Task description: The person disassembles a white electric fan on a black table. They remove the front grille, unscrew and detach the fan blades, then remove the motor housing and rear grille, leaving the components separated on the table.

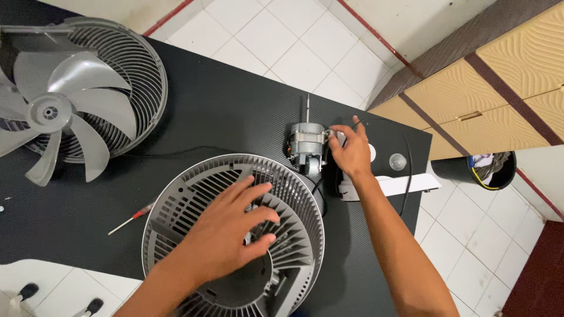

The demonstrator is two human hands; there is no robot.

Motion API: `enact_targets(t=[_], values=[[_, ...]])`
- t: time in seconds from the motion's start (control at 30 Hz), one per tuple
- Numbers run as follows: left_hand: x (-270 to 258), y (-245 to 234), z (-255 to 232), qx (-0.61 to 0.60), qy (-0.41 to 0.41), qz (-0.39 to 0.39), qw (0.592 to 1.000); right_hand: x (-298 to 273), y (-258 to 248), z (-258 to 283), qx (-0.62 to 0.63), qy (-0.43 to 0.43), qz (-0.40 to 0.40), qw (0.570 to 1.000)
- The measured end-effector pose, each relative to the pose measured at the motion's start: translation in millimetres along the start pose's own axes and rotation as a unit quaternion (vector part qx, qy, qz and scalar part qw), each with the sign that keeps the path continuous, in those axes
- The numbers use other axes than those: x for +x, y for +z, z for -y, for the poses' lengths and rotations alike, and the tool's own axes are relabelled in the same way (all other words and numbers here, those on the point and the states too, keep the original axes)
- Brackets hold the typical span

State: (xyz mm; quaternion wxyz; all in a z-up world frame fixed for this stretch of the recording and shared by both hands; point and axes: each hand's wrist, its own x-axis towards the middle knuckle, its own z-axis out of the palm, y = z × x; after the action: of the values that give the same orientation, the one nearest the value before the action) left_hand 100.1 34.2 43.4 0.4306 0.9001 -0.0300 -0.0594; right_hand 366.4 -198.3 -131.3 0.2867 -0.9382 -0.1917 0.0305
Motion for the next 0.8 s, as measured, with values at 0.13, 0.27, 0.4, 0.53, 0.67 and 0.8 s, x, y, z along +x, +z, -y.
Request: enact_targets(t=[0.13, 0.27, 0.4, 0.53, 0.67, 0.8], values=[[2, 0, 8, -0.009, 0.025, -0.006, 1.000, 2, -3, 9, -0.024, -0.057, -0.017, 0.998], [5, 1, 18, -0.015, 0.062, -0.005, 0.998, 3, -6, 20, -0.061, -0.087, -0.019, 0.994], [7, 0, 25, -0.018, 0.082, -0.003, 0.997, 3, -8, 27, -0.042, -0.066, -0.007, 0.997], [10, 1, 32, -0.034, 0.073, 0.021, 0.997, 5, -9, 29, -0.012, 0.022, 0.028, 0.999], [13, 3, 38, -0.041, 0.087, 0.047, 0.994, -3, -18, 30, 0.089, 0.034, -0.022, 0.995], [14, 4, 39, -0.019, 0.082, 0.035, 0.996, -41, -40, 32, 0.088, 0.036, -0.085, 0.992]])
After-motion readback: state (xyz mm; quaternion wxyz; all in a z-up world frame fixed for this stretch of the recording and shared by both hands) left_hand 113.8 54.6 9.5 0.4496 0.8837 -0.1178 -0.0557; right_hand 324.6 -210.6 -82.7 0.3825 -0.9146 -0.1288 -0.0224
